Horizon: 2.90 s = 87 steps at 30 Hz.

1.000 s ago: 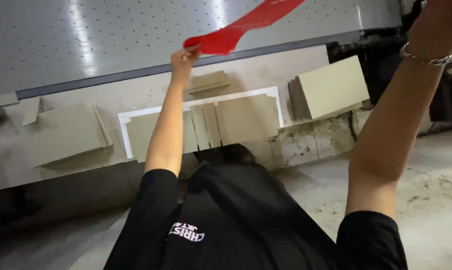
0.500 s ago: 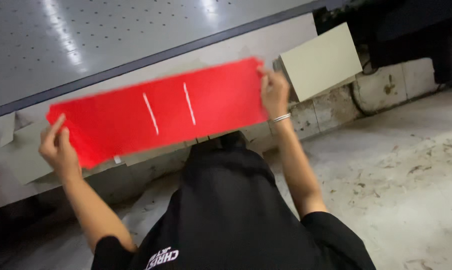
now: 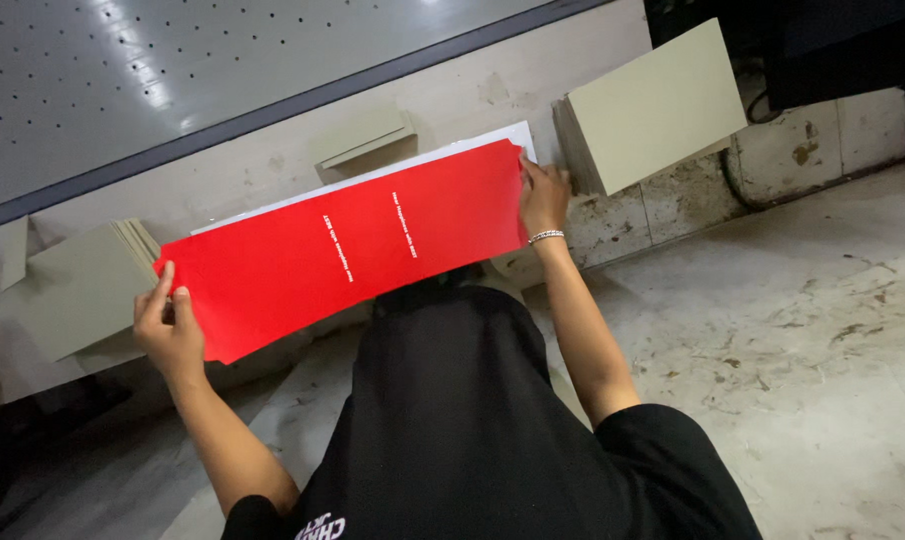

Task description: The person repeatedly assembles books by placing beige covers onto white paper stacks and then inserting red paper sheets into the center. The person aligns the covers and smooths the red sheets before moving the completed items aside.

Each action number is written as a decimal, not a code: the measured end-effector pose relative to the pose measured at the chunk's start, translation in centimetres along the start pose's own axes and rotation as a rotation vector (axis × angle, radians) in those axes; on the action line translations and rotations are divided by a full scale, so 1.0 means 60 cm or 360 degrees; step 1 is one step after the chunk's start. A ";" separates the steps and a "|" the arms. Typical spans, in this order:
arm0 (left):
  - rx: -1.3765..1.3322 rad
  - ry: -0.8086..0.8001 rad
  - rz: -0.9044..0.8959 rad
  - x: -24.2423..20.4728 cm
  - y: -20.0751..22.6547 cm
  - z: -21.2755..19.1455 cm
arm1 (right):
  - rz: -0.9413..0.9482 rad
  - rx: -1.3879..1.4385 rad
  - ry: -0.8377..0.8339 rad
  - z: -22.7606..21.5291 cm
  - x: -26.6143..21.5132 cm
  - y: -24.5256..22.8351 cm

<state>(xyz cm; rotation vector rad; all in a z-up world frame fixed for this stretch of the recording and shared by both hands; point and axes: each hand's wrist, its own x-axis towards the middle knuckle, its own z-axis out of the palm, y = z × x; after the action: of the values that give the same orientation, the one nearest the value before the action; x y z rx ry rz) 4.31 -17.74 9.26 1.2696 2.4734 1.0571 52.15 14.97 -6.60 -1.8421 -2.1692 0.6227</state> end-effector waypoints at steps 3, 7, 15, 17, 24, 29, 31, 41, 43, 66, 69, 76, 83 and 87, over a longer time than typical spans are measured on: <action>-0.0101 -0.0006 -0.0108 0.004 0.012 0.007 | 0.0139 0.0036 -0.0102 -0.001 0.000 -0.011; -0.0051 -0.0019 -0.0063 0.007 0.012 0.011 | 0.0152 -0.0041 -0.0166 -0.003 -0.001 -0.016; -0.0089 -0.0041 -0.0177 0.006 0.014 0.017 | 0.0168 -0.0045 -0.0214 -0.021 -0.001 -0.031; -0.0087 -0.0051 -0.0218 0.005 0.018 0.016 | 0.0166 -0.0014 -0.0212 -0.016 -0.001 -0.025; -0.0007 -0.0081 -0.0145 0.002 0.001 0.018 | 0.0143 -0.0055 -0.0170 -0.003 0.002 -0.012; -0.0094 -0.0096 -0.0277 0.003 0.023 0.020 | 0.0157 0.0005 -0.0197 -0.012 0.001 -0.018; -0.0108 -0.0093 -0.0278 0.003 0.020 0.021 | 0.0159 -0.0001 -0.0191 -0.010 0.004 -0.018; -0.0207 -0.0113 -0.0385 0.001 -0.070 0.071 | 0.0054 0.0094 -0.0105 0.015 0.009 0.007; -0.0296 -0.0016 -0.0494 -0.005 -0.083 0.092 | -0.0055 0.0206 -0.0151 0.026 0.012 0.011; -0.0056 -0.0178 -0.0467 -0.005 -0.122 0.146 | -0.0181 -0.0141 0.0031 -0.001 0.030 0.023; -0.0057 -0.0189 -0.0500 -0.003 -0.107 0.134 | -0.0190 -0.0117 0.0053 -0.006 0.026 0.016; -0.0069 -0.0162 -0.0559 -0.002 -0.104 0.137 | -0.0196 -0.0071 0.0035 -0.013 0.024 0.011; -0.0016 -0.0167 -0.0558 -0.005 -0.117 0.146 | -0.0144 -0.0085 0.0070 -0.003 0.021 0.016; 0.0216 -0.0172 -0.0735 -0.001 -0.078 0.149 | -0.0231 0.0004 0.0097 -0.010 0.019 0.019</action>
<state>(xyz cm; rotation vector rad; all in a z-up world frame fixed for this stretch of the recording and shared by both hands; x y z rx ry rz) 5.24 -14.97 -0.42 0.7004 2.6037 0.6958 53.18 16.35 -6.71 -1.6610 -2.2361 0.5320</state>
